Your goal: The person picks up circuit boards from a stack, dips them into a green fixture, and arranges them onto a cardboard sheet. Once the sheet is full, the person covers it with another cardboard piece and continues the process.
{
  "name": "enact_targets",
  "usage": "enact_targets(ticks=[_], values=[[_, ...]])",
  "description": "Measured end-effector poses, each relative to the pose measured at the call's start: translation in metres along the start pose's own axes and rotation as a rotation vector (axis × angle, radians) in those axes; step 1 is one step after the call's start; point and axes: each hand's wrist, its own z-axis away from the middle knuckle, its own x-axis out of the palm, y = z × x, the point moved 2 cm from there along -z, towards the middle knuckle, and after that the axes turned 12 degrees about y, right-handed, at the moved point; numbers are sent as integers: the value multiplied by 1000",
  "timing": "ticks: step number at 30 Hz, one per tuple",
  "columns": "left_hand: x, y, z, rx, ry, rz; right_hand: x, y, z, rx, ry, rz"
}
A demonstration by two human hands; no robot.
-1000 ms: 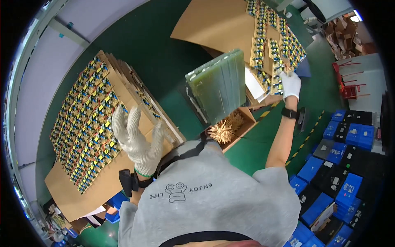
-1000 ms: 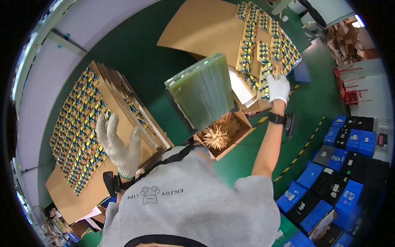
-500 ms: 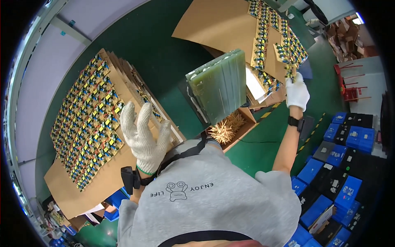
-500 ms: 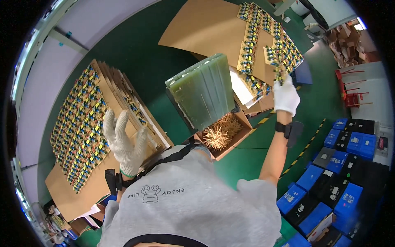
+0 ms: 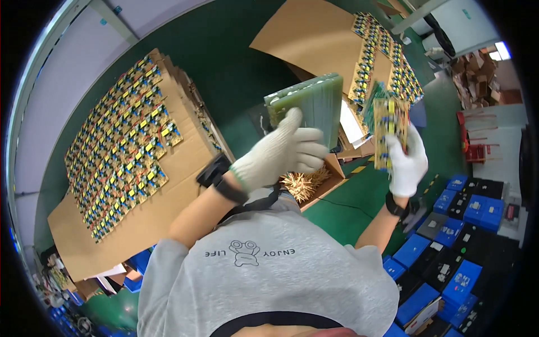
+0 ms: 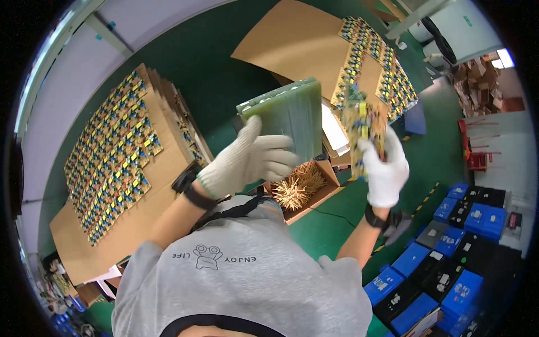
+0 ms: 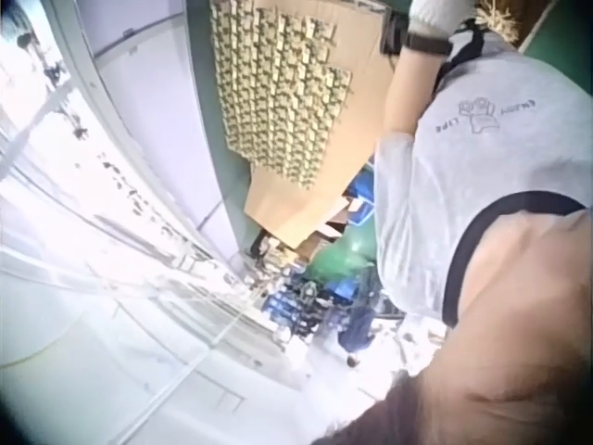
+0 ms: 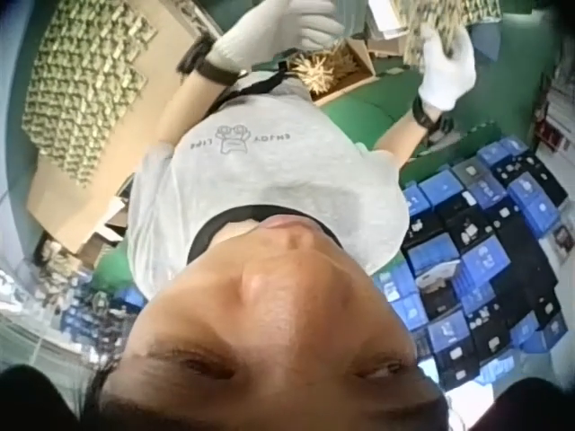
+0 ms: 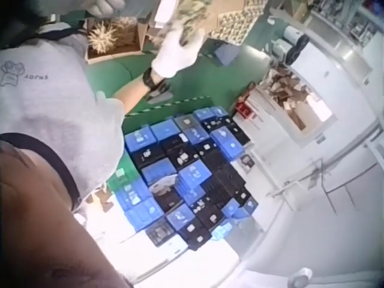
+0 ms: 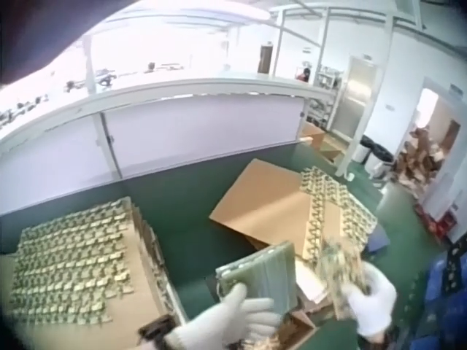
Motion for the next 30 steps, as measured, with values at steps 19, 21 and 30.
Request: enact_targets(ticks=[19, 21, 30], values=[[102, 65, 41, 751, 332, -590, 36, -29, 35, 121, -777, 216], [103, 70, 51, 769, 344, -631, 41, -13, 7, 216, -422, -162], [66, 62, 90, 753, 671, -300, 228, 93, -197, 2, -138, 119]])
